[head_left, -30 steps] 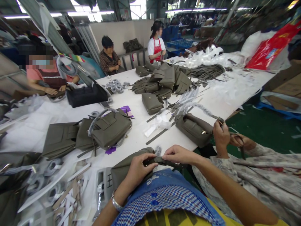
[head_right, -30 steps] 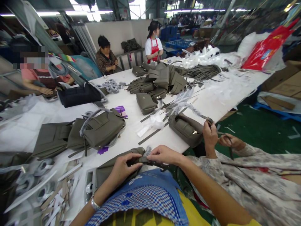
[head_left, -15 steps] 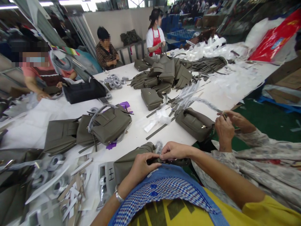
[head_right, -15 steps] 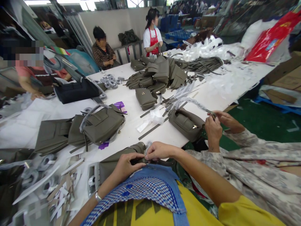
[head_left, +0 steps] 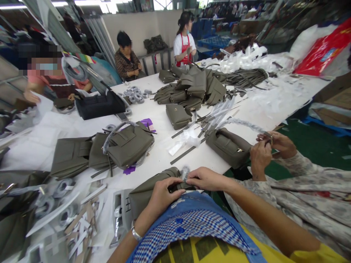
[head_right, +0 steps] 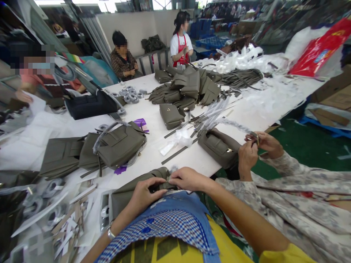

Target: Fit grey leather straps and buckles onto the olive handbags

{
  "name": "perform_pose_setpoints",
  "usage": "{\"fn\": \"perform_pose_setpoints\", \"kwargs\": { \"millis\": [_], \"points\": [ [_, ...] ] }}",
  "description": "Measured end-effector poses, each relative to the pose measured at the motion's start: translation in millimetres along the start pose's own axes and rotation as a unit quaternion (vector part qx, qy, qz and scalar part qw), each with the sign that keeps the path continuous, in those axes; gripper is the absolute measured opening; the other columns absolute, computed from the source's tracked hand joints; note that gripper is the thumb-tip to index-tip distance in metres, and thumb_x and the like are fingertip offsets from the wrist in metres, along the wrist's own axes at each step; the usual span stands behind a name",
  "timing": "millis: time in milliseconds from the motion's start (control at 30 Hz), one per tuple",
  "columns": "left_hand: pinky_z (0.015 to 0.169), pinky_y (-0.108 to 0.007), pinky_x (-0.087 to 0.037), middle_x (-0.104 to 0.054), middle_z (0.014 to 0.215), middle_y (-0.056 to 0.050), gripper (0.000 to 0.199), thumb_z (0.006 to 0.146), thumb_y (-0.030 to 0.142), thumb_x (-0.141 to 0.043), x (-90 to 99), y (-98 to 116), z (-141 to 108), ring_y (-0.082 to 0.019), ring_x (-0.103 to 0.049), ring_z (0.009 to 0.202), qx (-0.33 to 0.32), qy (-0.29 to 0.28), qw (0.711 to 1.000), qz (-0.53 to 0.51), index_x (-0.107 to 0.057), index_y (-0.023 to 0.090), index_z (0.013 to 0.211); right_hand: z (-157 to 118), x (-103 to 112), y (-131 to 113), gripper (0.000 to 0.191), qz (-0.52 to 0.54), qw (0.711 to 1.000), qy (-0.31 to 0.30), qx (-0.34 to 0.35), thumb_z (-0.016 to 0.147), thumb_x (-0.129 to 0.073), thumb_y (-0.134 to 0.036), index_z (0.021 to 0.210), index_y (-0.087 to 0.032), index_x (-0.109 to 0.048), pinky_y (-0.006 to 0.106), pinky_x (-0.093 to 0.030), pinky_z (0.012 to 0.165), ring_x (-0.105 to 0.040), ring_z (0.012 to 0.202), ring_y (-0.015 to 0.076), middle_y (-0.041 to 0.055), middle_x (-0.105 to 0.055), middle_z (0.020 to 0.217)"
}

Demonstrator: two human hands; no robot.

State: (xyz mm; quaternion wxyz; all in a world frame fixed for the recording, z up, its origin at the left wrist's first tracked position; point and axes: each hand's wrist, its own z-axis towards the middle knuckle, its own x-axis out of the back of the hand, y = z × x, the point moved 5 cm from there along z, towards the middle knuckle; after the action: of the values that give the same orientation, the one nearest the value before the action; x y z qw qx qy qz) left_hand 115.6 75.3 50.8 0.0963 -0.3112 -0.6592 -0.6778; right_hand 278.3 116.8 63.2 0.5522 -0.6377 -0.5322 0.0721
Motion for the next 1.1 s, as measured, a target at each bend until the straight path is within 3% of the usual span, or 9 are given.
{"fn": "perform_pose_setpoints", "kwargs": {
  "millis": [200,333,467,600,700,833,900,1033,1100],
  "points": [
    [0.087,-0.033,-0.051,-0.075,0.102,-0.002,0.027,0.077,0.028,-0.072,7.9,0.6,4.5,-0.021,-0.068,0.094,-0.007,0.013,1.000,0.002,-0.071,0.025,0.103,9.3,0.8,-10.7,0.024,-0.128,0.989,0.065,0.032,0.090,-0.053,-0.041,0.089,-0.021,-0.067,0.025,-0.036,0.062,-0.060,0.071,0.0173,0.0019,-0.068,0.077],
    [0.090,-0.034,-0.051,-0.073,0.105,-0.002,0.028,0.077,0.024,-0.071,16.8,-1.3,3.8,-0.021,-0.067,0.096,0.005,0.024,0.999,-0.021,-0.070,0.025,0.104,4.3,4.3,-20.8,0.052,-0.219,0.967,0.100,0.081,0.073,-0.072,-0.052,0.113,-0.021,-0.060,0.032,-0.040,0.081,-0.061,0.094,0.0260,0.0082,-0.069,0.103],
    [0.090,-0.034,-0.053,-0.072,0.108,-0.004,0.030,0.076,0.020,-0.068,16.7,-1.1,3.0,-0.020,-0.066,0.098,0.041,0.049,0.993,-0.100,-0.068,0.022,0.106,11.8,-4.8,-24.0,0.034,-0.276,0.955,0.085,0.074,0.080,-0.068,-0.043,0.103,-0.019,-0.065,0.035,-0.042,0.085,-0.062,0.086,0.0245,0.0077,-0.070,0.088],
    [0.085,-0.032,-0.057,-0.074,0.097,-0.006,0.019,0.077,0.024,-0.067,20.0,-3.9,-0.5,-0.020,-0.069,0.090,0.091,0.089,0.979,-0.160,-0.069,0.018,0.095,13.2,0.5,-34.2,0.022,-0.327,0.935,0.096,0.101,0.081,-0.066,-0.035,0.098,-0.021,-0.066,0.041,-0.035,0.101,-0.064,0.078,0.0209,0.0050,-0.071,0.080],
    [0.082,-0.033,-0.058,-0.075,0.090,-0.005,0.016,0.077,0.030,-0.068,46.7,-19.0,-14.3,-0.020,-0.070,0.085,0.122,0.137,0.974,-0.130,-0.070,0.019,0.088,8.8,17.3,-34.1,0.019,-0.368,0.920,0.100,0.090,0.079,-0.068,-0.031,0.095,-0.021,-0.067,0.043,-0.031,0.105,-0.065,0.074,0.0210,0.0050,-0.071,0.074],
    [0.088,-0.036,-0.056,-0.075,0.091,-0.004,0.026,0.071,0.038,-0.073,103.8,-61.1,-53.3,-0.022,-0.070,0.089,0.171,0.240,0.952,-0.084,-0.070,0.020,0.089,6.0,38.9,-26.0,0.012,-0.384,0.912,0.131,0.059,0.077,-0.067,-0.025,0.087,-0.019,-0.068,0.046,-0.029,0.107,-0.065,0.069,0.0217,0.0057,-0.070,0.068],
    [0.087,-0.037,-0.057,-0.076,0.090,-0.004,0.031,0.068,0.043,-0.075,121.8,-80.7,-72.2,-0.023,-0.071,0.089,0.200,0.269,0.939,-0.078,-0.070,0.019,0.088,7.9,41.4,-26.0,0.009,-0.368,0.918,0.133,0.067,0.077,-0.066,-0.025,0.084,-0.019,-0.069,0.046,-0.029,0.107,-0.065,0.067,0.0214,0.0050,-0.070,0.066],
    [0.086,-0.038,-0.057,-0.075,0.090,-0.005,0.036,0.069,0.048,-0.071,131.3,-95.4,-89.8,-0.024,-0.071,0.088,0.217,0.294,0.930,-0.041,-0.069,0.019,0.089,12.4,41.6,-36.9,0.018,-0.290,0.942,0.111,0.127,0.078,-0.066,-0.025,0.096,-0.022,-0.069,0.045,-0.031,0.106,-0.066,0.080,0.0215,0.0037,-0.074,0.082],
    [0.085,-0.039,-0.058,-0.075,0.090,-0.005,0.035,0.073,0.049,-0.067,128.6,-92.0,-88.1,-0.024,-0.071,0.087,0.209,0.272,0.939,-0.006,-0.069,0.019,0.091,12.6,46.7,-42.3,0.027,-0.247,0.950,0.114,0.154,0.079,-0.066,-0.024,0.106,-0.024,-0.066,0.044,-0.031,0.107,-0.066,0.089,0.0208,0.0032,-0.073,0.095]
  ]
}}
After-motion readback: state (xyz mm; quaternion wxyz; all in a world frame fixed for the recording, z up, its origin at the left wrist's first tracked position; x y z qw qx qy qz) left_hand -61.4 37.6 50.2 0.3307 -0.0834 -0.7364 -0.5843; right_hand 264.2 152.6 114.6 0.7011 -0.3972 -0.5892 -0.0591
